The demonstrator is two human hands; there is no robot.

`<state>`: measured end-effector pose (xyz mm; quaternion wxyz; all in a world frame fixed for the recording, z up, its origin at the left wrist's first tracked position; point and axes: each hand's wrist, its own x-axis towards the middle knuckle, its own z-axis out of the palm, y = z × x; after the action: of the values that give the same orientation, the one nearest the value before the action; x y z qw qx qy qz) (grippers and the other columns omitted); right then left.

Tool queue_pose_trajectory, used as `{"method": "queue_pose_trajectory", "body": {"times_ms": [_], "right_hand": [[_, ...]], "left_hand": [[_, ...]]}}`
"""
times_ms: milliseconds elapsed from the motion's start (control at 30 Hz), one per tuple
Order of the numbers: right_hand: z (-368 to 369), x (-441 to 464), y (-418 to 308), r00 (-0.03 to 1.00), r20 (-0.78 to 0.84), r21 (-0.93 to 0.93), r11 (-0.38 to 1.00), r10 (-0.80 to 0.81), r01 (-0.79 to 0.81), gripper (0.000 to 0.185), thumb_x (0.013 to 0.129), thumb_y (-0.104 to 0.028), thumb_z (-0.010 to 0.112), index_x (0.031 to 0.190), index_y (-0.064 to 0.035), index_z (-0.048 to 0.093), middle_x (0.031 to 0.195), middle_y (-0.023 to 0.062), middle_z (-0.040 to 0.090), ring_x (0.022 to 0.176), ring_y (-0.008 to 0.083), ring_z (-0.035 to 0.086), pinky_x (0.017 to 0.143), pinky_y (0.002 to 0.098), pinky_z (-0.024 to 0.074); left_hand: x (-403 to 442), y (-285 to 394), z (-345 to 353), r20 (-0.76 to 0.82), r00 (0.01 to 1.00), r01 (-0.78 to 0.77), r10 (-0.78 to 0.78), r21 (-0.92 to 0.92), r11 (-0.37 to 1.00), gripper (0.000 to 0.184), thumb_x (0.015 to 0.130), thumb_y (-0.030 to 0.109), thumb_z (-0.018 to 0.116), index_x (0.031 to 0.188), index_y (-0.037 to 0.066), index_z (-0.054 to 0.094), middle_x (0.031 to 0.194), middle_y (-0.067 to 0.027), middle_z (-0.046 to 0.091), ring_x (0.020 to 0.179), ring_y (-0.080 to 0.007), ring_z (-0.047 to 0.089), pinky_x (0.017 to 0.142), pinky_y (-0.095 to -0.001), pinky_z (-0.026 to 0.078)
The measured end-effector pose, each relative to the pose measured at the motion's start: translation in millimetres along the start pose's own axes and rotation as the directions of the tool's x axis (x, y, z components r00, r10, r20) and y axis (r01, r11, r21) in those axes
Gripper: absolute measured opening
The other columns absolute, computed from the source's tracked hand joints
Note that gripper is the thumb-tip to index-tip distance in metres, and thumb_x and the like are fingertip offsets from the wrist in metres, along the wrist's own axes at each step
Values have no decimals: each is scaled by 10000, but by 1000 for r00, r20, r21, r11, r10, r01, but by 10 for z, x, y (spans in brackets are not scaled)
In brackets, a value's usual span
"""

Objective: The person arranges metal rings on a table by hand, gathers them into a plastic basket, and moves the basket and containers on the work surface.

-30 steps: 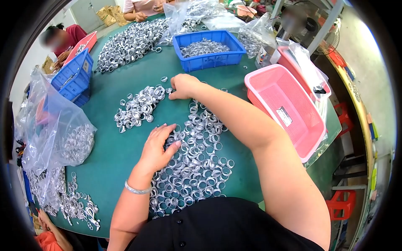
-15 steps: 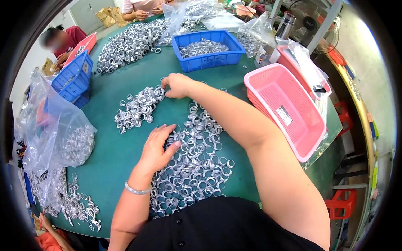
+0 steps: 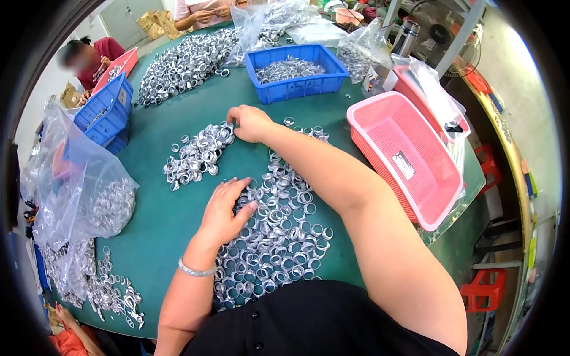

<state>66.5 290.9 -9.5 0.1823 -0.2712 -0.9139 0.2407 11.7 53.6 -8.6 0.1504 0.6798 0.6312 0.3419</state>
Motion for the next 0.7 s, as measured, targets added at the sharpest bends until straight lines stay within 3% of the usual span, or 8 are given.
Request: {"method": "queue_pose_trajectory", "body": {"times_ms": [133,333,433,500,567,633,700], "right_hand": [[-10,17,-66,999,51,-50,999,-15,18,327,746,-125,622,1070,-159,588,998,88,605,970,300,585,833,406,471],[19,31,22,996,16,-65,994,-86,87,282,747,-105,610,1027,-130,585,973,110,604,954,312,586,827,415,472],[-147,-46,-66,993,115,-162,986,-19,38,288,732,-78,603,1018,-92,584,985,123,621,960,325,596,813,424,481],[-353,-116,-128,959,272,-320,947,83,9,311,720,-66,600,1031,-69,587,1010,132,634,967,331,603,803,427,488],[-605,-188,-230,882,431,-482,875,191,46,330,709,-59,598,1039,-54,596,1043,148,639,978,334,609,792,428,496],[-771,-158,-282,739,591,-621,768,323,160,339,699,-64,596,1037,-51,622,1081,164,635,983,330,613,795,418,505],[-775,-28,-270,780,573,-563,813,254,149,363,693,-65,597,1054,-65,630,1064,150,638,964,328,618,802,418,508]], "left_hand": [[-2,-5,9,-5,1000,-2,2,1,1000,468,826,253,653,1228,41,542,1206,-180,584,1215,-361,484,1066,-479,307],[-3,-5,1,-6,1000,-8,8,-9,1000,468,824,255,653,1225,40,543,1206,-180,584,1213,-367,484,1061,-481,311],[-4,-13,6,-9,1000,-16,16,-10,1000,467,826,253,651,1225,36,541,1203,-182,585,1210,-370,485,1059,-482,313],[2,-10,6,-10,1000,-19,19,-11,1000,469,826,253,650,1226,34,539,1201,-185,584,1208,-372,486,1058,-482,314],[-5,-11,1,-13,1000,-16,15,-12,1000,471,826,253,650,1226,31,539,1198,-189,584,1206,-374,486,1057,-482,315],[1,-4,0,-14,1000,-15,15,-14,1000,472,825,254,652,1224,29,540,1195,-193,584,1205,-375,487,1057,-481,315],[-4,-16,9,-20,1000,-22,22,-16,1000,471,822,250,655,1222,29,543,1192,-195,585,1205,-377,487,1055,-482,317]]}}
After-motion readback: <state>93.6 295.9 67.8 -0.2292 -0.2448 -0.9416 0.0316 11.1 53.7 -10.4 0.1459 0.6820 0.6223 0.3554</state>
